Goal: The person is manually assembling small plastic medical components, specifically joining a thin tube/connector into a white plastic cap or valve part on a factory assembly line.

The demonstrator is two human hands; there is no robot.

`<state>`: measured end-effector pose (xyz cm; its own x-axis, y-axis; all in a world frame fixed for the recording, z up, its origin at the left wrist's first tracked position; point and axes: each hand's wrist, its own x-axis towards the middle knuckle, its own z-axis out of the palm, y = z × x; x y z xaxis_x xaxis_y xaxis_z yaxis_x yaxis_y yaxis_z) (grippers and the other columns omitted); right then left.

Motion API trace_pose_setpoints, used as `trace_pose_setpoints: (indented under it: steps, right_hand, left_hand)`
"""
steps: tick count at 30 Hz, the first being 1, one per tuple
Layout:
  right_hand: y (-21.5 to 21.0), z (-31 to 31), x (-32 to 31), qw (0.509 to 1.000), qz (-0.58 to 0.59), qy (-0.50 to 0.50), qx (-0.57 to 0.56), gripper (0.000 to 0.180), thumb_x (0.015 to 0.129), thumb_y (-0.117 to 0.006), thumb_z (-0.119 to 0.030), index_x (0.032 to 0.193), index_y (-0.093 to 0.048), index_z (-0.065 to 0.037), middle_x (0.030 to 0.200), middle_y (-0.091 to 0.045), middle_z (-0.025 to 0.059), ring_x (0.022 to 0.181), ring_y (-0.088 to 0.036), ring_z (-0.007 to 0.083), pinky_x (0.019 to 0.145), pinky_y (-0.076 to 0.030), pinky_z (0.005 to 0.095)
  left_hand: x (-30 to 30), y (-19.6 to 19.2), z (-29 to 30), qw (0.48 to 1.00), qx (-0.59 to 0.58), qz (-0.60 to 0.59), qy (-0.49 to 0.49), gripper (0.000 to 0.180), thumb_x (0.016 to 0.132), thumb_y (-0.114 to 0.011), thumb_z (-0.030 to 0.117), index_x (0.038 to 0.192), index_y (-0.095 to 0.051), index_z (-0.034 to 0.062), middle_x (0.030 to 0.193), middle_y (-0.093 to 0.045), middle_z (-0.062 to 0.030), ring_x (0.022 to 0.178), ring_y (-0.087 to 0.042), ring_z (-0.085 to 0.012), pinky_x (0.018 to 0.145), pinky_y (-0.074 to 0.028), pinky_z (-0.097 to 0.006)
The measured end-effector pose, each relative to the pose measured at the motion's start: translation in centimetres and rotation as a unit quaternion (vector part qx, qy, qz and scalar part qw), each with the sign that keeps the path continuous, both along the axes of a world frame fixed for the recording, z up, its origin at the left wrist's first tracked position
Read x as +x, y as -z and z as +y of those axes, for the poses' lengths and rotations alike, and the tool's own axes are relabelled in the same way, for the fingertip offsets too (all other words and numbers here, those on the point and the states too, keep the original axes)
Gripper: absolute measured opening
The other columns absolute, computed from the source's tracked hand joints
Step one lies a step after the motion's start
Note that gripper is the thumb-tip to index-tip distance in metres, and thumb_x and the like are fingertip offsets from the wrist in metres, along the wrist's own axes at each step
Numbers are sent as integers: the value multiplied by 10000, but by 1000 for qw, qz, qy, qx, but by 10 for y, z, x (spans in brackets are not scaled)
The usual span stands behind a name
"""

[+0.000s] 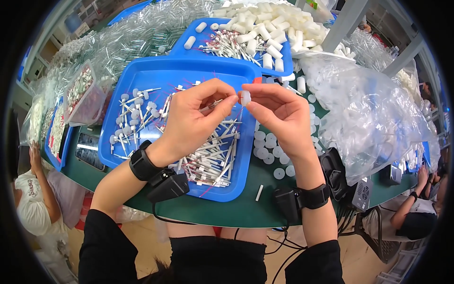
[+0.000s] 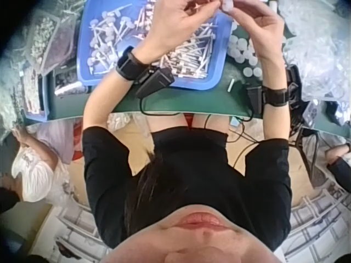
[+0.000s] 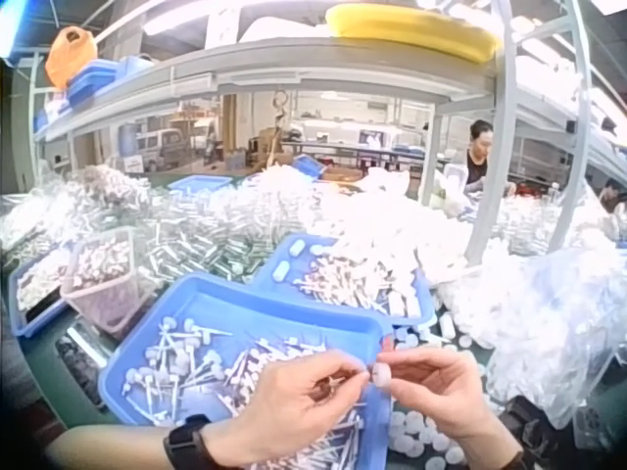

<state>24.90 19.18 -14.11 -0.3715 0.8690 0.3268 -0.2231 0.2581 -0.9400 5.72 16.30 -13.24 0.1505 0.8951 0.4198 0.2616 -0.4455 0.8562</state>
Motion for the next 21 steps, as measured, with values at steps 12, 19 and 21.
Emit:
trace_pose_setpoints:
  steps: [12,19,21]
  right_hand:
    - [-4,-3,-2,997,-69,15,43,301,802,-696,-8,1094,-641,43,1020,-677,85,933,-640,133,847,-509,272]
    - [-2,0,-1,995,-76,27,62,292,789,-710,-23,1071,-654,32,1001,-683,89,921,-642,137,862,-502,283]
    - [-2,0,0,990,-98,32,93,278,793,-705,-30,1063,-663,18,1002,-685,86,928,-643,137,873,-497,282]
  left_hand:
    - [-5,6,4,974,171,147,-11,156,872,-607,44,1026,-625,35,815,-658,-81,650,-614,-173,570,-478,-259]
    - [4,12,1,986,158,55,15,317,897,-522,-2,1212,-485,22,896,-668,-185,796,-674,-291,634,-519,-328]
    - [2,14,2,989,139,51,6,310,906,-512,2,1215,-493,29,916,-681,-193,812,-682,-295,650,-526,-337]
